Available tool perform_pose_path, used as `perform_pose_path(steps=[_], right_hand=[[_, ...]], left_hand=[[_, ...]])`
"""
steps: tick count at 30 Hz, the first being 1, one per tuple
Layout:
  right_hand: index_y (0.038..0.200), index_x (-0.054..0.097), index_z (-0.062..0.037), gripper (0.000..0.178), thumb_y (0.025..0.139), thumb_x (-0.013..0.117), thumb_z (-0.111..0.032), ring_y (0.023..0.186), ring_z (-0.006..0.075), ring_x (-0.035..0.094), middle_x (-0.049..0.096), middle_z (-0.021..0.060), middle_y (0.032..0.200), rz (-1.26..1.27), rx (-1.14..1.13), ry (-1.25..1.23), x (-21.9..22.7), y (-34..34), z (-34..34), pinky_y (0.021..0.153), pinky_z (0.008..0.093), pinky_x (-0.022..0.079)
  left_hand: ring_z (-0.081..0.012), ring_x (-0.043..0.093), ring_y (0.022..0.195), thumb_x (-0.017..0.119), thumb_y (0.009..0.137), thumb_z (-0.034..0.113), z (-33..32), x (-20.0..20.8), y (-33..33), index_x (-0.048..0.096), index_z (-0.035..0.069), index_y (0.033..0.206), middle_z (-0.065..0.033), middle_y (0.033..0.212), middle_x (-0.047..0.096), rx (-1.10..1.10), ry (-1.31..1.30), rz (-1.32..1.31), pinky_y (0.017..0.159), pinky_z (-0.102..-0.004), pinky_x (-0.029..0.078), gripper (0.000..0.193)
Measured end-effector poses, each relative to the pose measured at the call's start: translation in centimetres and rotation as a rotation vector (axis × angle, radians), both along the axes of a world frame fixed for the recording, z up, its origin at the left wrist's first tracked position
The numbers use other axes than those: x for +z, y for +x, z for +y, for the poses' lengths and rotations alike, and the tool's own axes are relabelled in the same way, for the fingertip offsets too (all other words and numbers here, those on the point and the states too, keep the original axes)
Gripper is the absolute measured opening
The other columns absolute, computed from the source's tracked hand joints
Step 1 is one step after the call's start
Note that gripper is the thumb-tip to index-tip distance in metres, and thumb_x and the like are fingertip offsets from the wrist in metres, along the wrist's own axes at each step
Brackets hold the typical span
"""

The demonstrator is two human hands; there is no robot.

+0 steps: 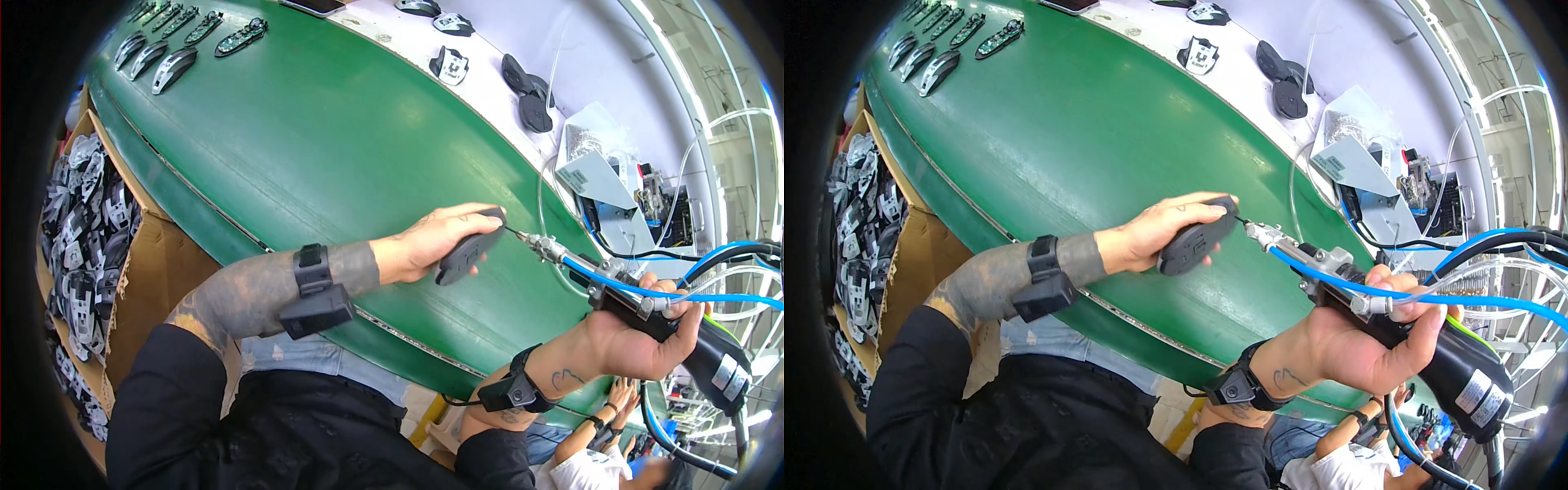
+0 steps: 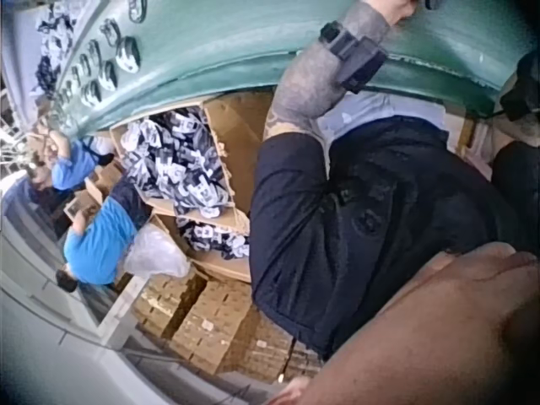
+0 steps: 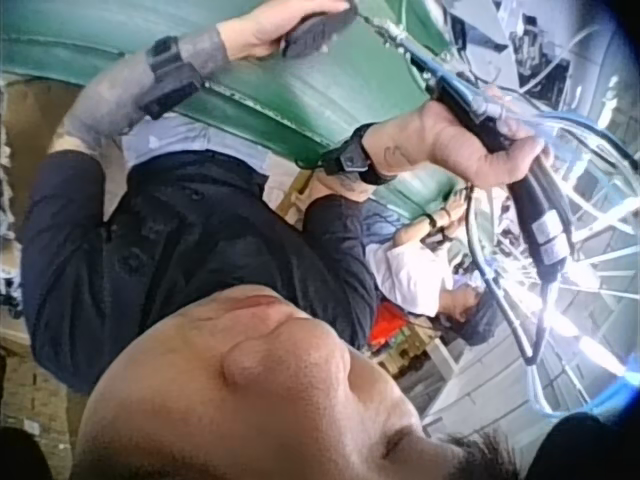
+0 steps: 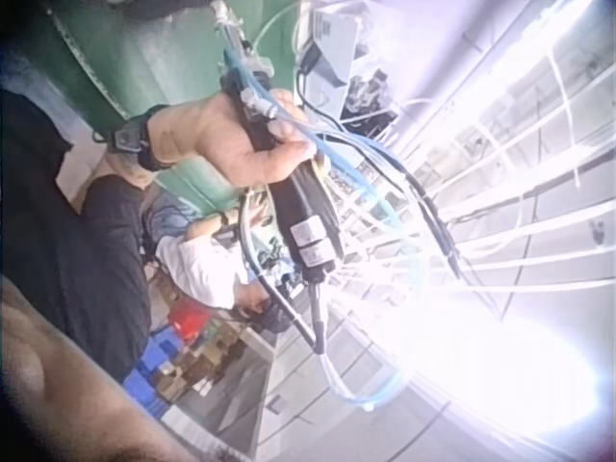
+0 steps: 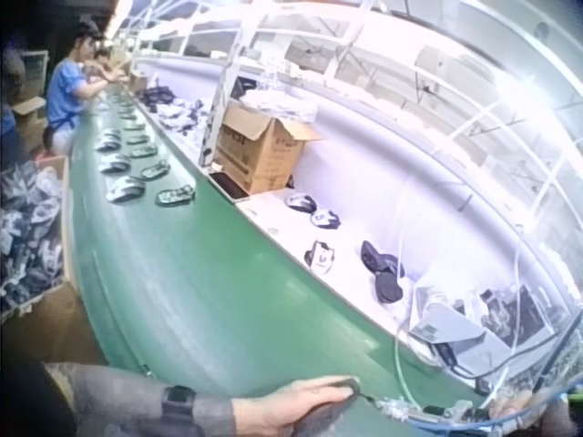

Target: Use an electric screwdriver to fasten bottom plates onto computer mice on a factory assembly line.

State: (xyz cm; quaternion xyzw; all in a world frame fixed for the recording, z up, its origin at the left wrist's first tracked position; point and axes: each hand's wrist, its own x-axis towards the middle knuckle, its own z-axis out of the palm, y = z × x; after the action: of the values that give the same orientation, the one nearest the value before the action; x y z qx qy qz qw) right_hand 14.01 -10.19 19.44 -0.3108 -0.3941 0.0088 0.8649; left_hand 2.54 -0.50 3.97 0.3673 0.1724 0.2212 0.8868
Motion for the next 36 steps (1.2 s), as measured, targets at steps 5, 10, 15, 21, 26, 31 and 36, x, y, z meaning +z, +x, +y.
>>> perform_pose_path(steps=[5, 10, 15, 21, 26, 31, 36], right_hand=[[0.083, 0.049, -0.0063, 0.014, 0.085, 0.052, -0.02, 0.055, 0.0131, 0.045, 0.046, 0.0001, 0.061, 0.046, -0.059, -0.032, 0.0, -0.1, -0.2, 0.053, 0.027, 0.036], [0.07, 0.045, -0.0083, 0.02, 0.085, 0.053, -0.018, 0.055, 0.013, 0.043, 0.042, -0.0002, 0.062, 0.058, -0.125, -0.057, -0.1, -1.0, 0.4, 0.054, 0.0283, 0.037], [0.089, 0.051, -0.0075, 0.012, 0.084, 0.054, -0.018, 0.051, 0.0104, 0.045, 0.047, -0.0003, 0.059, 0.058, -0.08, -0.025, -0.4, -0.2, 0.4, 0.052, 0.0254, 0.039], [0.086, 0.051, -0.0077, 0.011, 0.084, 0.053, -0.018, 0.052, 0.0109, 0.045, 0.045, -0.0009, 0.059, 0.048, -0.092, -0.044, -0.5, -0.6, 0.8, 0.051, 0.0252, 0.038], [0.092, 0.05, -0.0057, 0.016, 0.085, 0.051, -0.02, 0.053, 0.0124, 0.045, 0.046, -0.0007, 0.062, 0.06, -0.101, -0.052, -0.6, 0.3, 0.3, 0.053, 0.0277, 0.038], [0.079, 0.05, -0.0049, 0.019, 0.086, 0.05, -0.022, 0.053, 0.0131, 0.044, 0.044, 0.0016, 0.059, 0.113, -0.225, -0.07, 0.3, -0.9, 0.7, 0.054, 0.0277, 0.037], [0.089, 0.05, -0.0001, 0.023, 0.087, 0.049, -0.023, 0.053, 0.0135, 0.042, 0.039, 0.0026, 0.06, 0.018, -0.007, -0.037, 0.2, -1.0, -0.8, 0.051, 0.0264, 0.035]], left_hand=[[-0.0168, 0.058, 0.079, 0.054, 0.089, 0.033, 0.9, -1.3, -0.2, 0.046, 0.012, 0.128, -0.0067, 0.105, 0.053, 0.261, -0.004, 0.106, 0.067, -0.0347, 0.055, 0.046], [-0.0202, 0.059, 0.084, 0.048, 0.091, 0.032, 0.8, -1.0, -0.6, 0.046, 0.01, 0.127, -0.0072, 0.107, 0.054, 0.093, -0.349, -0.216, 0.071, -0.0378, 0.055, 0.042], [-0.0211, 0.06, 0.086, 0.045, 0.092, 0.03, 0.2, -0.6, -0.6, 0.045, 0.009, 0.128, -0.0074, 0.107, 0.054, 0.045, -0.318, -0.243, 0.074, -0.04, 0.055, 0.042], [-0.0217, 0.061, 0.086, 0.045, 0.092, 0.03, 0.0, -0.2, -0.9, 0.044, 0.009, 0.13, -0.008, 0.11, 0.055, 0.005, -0.339, -0.278, 0.075, -0.0413, 0.055, 0.043], [-0.0209, 0.061, 0.086, 0.046, 0.092, 0.029, 0.2, 0.1, -1.3, 0.043, 0.008, 0.13, -0.009, 0.11, 0.054, -0.029, -0.399, -0.386, 0.074, -0.0395, 0.055, 0.043], [-0.0155, 0.058, 0.08, 0.054, 0.089, 0.03, 0.8, 0.1, -0.7, 0.044, 0.009, 0.129, -0.0081, 0.103, 0.053, 0.159, -0.019, 0.009, 0.068, -0.0314, 0.054, 0.047], [-0.0193, 0.058, 0.081, 0.053, 0.088, 0.034, 2.4, -0.7, -1.0, 0.05, 0.012, 0.12, -0.0064, 0.101, 0.053, 0.281, -0.354, -0.137, 0.071, -0.0365, 0.054, 0.039]])
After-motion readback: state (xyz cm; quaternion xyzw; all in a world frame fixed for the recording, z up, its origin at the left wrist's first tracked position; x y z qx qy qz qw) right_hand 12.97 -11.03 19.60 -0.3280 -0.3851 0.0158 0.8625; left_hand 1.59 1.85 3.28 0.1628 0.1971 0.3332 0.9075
